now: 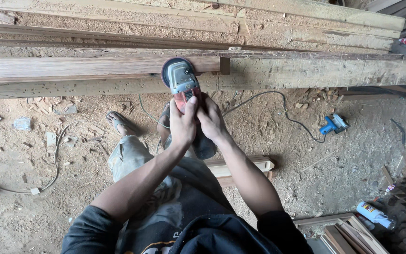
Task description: The person uses an angle grinder with a sanding disc to smooth the surface of a long wooden plank. They move the tool along the length of the plank, then flip it over to sand the other side before placing it on the floor.
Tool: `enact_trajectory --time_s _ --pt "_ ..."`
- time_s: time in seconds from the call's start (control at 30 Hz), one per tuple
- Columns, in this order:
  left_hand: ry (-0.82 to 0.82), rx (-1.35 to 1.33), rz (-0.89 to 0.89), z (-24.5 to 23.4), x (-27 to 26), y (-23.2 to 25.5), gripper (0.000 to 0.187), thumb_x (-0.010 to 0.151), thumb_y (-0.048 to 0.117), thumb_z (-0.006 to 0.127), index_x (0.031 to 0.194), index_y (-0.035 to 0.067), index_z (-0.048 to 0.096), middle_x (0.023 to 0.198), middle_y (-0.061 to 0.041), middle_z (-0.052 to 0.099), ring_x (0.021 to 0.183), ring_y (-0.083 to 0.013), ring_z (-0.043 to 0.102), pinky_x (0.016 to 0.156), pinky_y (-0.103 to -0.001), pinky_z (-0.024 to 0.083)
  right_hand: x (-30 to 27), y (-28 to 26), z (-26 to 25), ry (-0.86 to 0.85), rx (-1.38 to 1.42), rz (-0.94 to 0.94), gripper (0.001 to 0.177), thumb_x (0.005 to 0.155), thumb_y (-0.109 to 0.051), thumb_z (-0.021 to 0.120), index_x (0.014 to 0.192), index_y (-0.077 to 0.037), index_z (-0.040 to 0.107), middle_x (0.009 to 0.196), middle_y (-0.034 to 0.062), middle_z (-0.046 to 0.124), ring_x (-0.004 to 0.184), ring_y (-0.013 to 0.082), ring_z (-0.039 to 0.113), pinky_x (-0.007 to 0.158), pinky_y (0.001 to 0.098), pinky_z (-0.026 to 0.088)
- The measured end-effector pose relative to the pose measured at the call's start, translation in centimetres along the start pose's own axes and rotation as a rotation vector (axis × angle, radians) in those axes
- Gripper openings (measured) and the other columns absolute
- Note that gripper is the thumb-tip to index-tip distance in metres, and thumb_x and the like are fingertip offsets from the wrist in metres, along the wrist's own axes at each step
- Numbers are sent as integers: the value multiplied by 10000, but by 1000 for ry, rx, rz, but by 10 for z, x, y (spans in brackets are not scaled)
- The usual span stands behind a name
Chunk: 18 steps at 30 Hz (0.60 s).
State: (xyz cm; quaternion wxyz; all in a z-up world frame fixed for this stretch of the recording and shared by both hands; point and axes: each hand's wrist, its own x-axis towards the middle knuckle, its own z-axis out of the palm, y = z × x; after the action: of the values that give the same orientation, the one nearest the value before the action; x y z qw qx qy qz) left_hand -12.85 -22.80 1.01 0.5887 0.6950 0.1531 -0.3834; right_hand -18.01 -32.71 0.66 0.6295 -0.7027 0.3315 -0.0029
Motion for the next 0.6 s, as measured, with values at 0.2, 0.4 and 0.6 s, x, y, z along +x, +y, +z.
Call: enact_trajectory --time_s 0.2,0.4,0.6 --pt "-87 -28 -37 37 -5 -1 575 843 555 736 1140 106 533 995 -291 683 1033 -439 689 885 -549 517 -1 35 -42 53 -35 35 410 1046 -323 475 1310 -32 592 1086 205 686 1021 269 653 819 435 549" --pt "-294 69 -99 68 -6 12 739 748 669 745 1184 113 529 1075 -300 682 1144 -446 654 983 -542 508 -15 47 -71 346 9 135 457 1057 -382 513 1340 -34 600 1263 237 639 1181 302 611 958 427 499" --pt "-206 41 -108 30 -4 22 755 779 683 711 1225 107 511 1120 -318 671 1181 -466 629 1001 -548 490 -2 38 -37 207 7 79 408 1057 -337 506 1307 -38 627 1182 210 658 1126 261 600 907 434 511"
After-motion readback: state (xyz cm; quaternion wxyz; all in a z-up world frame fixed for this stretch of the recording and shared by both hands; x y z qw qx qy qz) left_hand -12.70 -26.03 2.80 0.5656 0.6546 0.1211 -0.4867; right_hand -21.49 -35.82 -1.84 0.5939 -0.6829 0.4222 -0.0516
